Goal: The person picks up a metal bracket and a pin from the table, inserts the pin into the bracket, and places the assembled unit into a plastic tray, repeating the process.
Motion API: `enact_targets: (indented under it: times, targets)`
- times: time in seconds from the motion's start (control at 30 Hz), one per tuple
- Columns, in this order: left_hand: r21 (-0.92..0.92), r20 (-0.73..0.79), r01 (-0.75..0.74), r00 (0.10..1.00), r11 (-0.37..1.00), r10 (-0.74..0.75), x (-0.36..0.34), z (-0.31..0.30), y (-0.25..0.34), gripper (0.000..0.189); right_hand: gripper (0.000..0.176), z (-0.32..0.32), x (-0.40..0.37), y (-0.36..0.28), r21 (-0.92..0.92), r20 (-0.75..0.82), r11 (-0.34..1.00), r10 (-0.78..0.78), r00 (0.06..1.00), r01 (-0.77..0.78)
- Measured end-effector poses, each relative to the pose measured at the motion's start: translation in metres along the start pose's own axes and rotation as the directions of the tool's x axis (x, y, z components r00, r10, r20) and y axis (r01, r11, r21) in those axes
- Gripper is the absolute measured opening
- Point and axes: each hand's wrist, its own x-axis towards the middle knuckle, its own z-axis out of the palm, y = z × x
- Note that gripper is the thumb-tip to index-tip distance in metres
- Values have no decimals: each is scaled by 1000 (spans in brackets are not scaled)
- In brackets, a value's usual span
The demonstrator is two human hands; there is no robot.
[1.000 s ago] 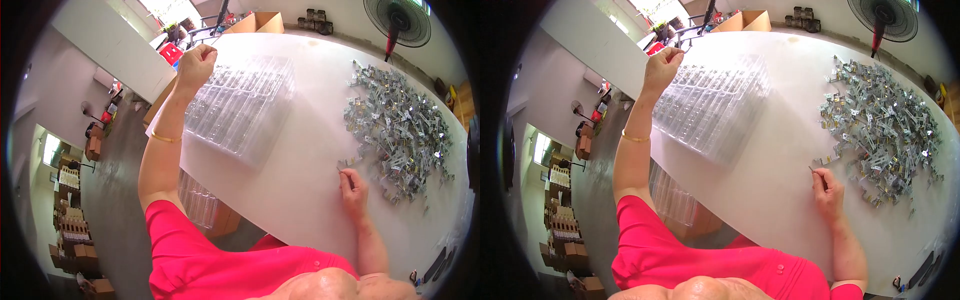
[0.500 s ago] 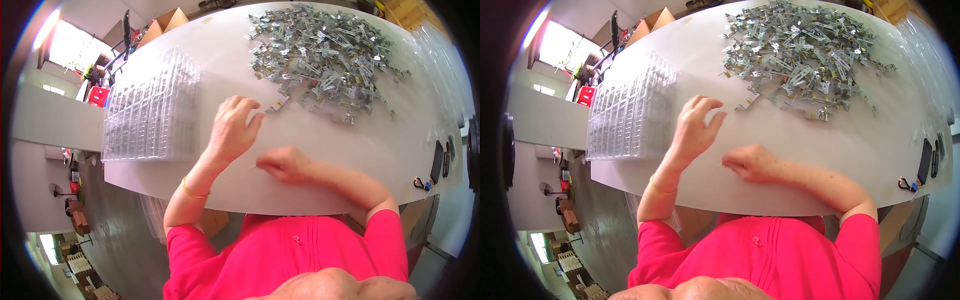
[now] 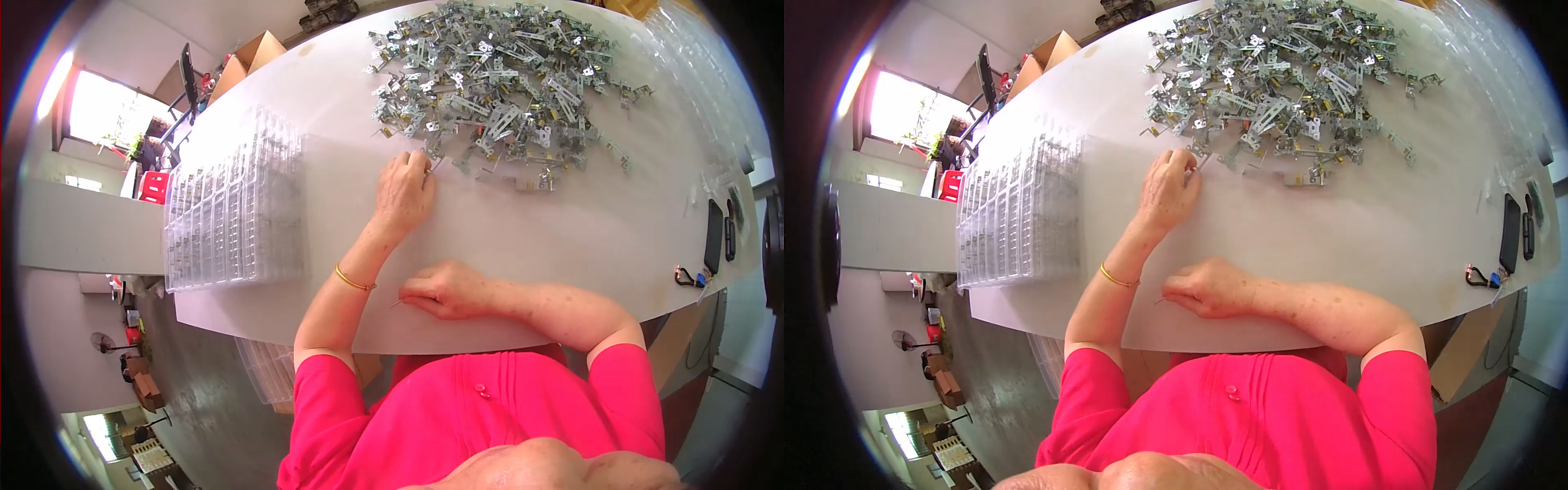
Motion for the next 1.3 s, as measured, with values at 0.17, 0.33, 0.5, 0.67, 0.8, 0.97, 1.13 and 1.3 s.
enact_targets:
  times: [0.17,0.33,0.5,0.67,0.8,0.97,1.13,1.3]
  targets:
    - [-435,125,278,961,857,-249,4,-22,11,10,6,1,-2,2,-52,24,999,0,1000,1]
    - [-715,418,556,826,425,-377,-9,-61,11,15,7,4,-3,6,-56,23,998,-17,1000,18]
    - [-669,471,610,790,425,-393,-36,-61,-3,17,8,3,-5,5,-49,42,998,-23,999,25]
    - [-542,461,643,766,542,-448,-43,-56,-1,19,9,-1,-1,-2,122,-53,991,69,996,-62]
    - [-473,403,619,785,627,-471,-46,-56,7,20,9,-13,1,-9,196,-44,966,183,982,-171]
    - [-92,249,457,871,885,-424,-45,-55,17,20,7,-8,-1,-4,441,-163,873,306,938,-208]
    - [35,78,258,962,965,-260,-47,-37,11,22,5,-15,3,-5,582,-256,794,387,886,-178]
    - [27,-62,65,996,998,-63,-47,-8,1,16,7,-22,7,4,581,-279,775,475,835,-247]
